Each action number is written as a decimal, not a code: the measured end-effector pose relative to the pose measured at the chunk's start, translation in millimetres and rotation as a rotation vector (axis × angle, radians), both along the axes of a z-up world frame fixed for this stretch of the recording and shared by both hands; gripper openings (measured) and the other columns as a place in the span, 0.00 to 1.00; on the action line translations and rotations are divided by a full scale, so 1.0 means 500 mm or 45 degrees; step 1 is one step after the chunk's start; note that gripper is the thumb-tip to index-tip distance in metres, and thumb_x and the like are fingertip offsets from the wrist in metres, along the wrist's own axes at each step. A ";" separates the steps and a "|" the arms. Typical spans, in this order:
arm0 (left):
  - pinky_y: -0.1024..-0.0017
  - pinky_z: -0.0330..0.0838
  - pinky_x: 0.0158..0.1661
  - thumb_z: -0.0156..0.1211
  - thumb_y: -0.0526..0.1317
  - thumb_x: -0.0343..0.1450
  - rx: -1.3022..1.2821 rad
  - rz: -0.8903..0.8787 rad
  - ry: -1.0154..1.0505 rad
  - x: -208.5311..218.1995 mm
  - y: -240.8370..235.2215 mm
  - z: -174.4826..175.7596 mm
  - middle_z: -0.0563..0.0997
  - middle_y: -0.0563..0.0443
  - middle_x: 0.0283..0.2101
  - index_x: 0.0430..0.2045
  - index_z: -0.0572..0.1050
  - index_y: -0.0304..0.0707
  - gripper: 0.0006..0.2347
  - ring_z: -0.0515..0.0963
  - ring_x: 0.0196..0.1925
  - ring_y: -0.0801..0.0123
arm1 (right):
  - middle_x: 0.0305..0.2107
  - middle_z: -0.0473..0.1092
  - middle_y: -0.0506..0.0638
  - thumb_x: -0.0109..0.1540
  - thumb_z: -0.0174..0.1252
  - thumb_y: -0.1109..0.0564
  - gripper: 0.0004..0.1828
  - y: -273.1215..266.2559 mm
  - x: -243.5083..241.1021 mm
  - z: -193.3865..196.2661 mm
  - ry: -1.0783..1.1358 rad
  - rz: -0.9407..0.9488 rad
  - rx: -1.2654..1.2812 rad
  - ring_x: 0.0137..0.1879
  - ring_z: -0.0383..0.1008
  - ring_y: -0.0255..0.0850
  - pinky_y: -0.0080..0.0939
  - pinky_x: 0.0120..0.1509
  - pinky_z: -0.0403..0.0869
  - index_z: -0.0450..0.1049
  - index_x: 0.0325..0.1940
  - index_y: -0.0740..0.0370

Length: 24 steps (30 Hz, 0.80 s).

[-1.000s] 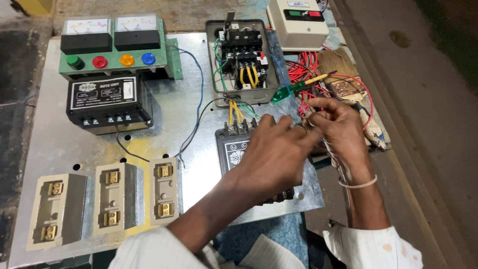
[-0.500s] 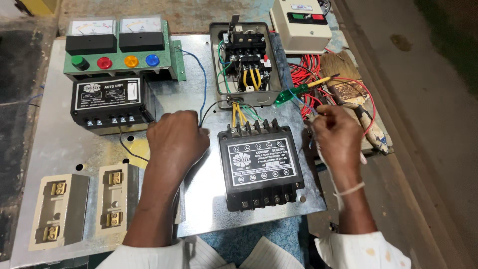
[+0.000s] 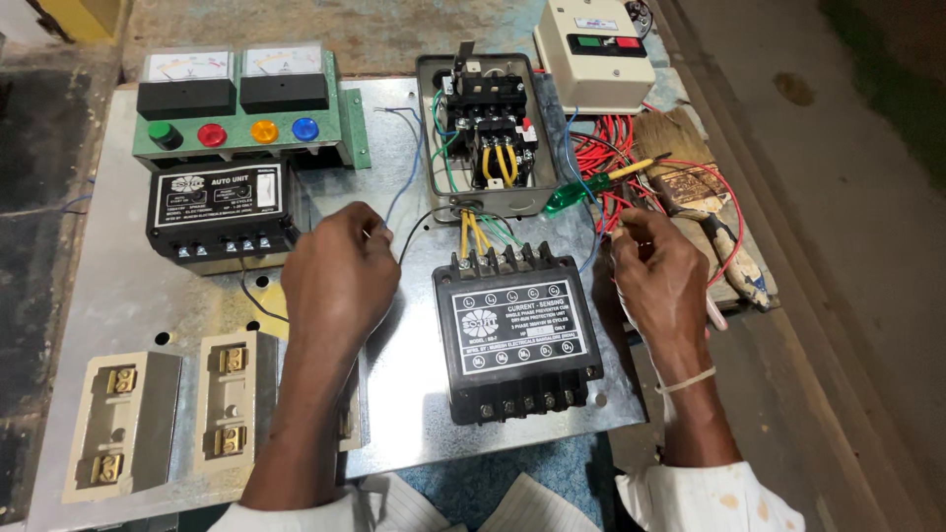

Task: The person assembles and wires an electrical control panel by connecting insulated wires to various components including meters, contactors, and terminal blocks using a screwdriver and pliers.

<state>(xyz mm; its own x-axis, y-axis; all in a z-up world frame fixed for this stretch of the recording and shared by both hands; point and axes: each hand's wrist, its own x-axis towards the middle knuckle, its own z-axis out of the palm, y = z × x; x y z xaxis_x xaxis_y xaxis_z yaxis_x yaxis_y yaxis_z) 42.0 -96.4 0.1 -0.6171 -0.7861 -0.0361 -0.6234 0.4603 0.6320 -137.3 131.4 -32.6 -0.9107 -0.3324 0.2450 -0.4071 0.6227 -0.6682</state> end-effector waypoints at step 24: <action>0.79 0.64 0.28 0.60 0.33 0.76 1.492 -0.169 1.553 -0.034 0.237 0.024 0.76 0.50 0.28 0.39 0.75 0.25 0.06 0.71 0.27 0.77 | 0.34 0.77 0.49 0.60 0.62 0.57 0.16 -0.016 0.209 0.117 -0.336 0.560 -0.192 0.31 0.72 0.33 0.34 0.34 0.72 0.77 0.52 0.64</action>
